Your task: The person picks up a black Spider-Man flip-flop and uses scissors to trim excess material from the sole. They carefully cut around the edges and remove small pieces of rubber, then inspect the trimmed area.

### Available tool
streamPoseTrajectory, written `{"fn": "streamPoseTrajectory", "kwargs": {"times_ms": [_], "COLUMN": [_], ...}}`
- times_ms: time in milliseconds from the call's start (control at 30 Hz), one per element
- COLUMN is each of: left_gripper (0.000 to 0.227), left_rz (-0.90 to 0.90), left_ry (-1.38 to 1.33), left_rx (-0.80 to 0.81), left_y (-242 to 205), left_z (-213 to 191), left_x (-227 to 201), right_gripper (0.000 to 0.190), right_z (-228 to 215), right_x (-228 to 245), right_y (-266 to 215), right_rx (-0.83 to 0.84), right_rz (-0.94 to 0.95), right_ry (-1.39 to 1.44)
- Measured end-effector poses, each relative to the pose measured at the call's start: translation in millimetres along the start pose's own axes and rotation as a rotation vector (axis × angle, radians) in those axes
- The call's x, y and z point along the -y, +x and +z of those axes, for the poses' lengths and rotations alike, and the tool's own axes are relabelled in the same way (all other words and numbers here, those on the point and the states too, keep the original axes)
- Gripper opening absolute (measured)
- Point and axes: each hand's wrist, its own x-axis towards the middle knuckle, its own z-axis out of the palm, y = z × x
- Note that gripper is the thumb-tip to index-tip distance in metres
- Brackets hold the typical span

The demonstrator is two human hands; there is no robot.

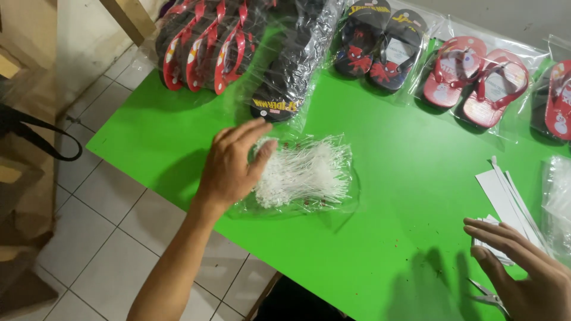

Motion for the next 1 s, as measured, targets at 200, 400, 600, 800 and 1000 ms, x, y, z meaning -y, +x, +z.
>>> {"fn": "streamPoseTrajectory", "kwargs": {"times_ms": [200,400,600,800,1000], "left_gripper": [0.047,0.045,0.063,0.092,0.130], "left_rz": [-0.138,-0.145,0.010,-0.291,-0.295], "left_ry": [0.293,0.595,0.226,0.341,0.309], "left_rx": [-0.381,-0.469,-0.166,0.148,0.131], "left_y": [66,97,117,126,155], "left_z": [7,19,35,50,78], "left_x": [72,96,77,42,49], "right_gripper": [0.034,0.034,0.035,0.042,0.039], "right_z": [2,11,14,19,31], "right_x": [0,-12,5,-21,-42], "right_y": [0,-7,-10,-20,-27], "right_rx": [-0.035,-0.024,-0.063,0.009,0.043], "right_rz": [-0.006,-0.095,0.003,-0.045,-0.078], "right_ry": [-0.045,0.018,-0.082,-0.078,-0.011]}}
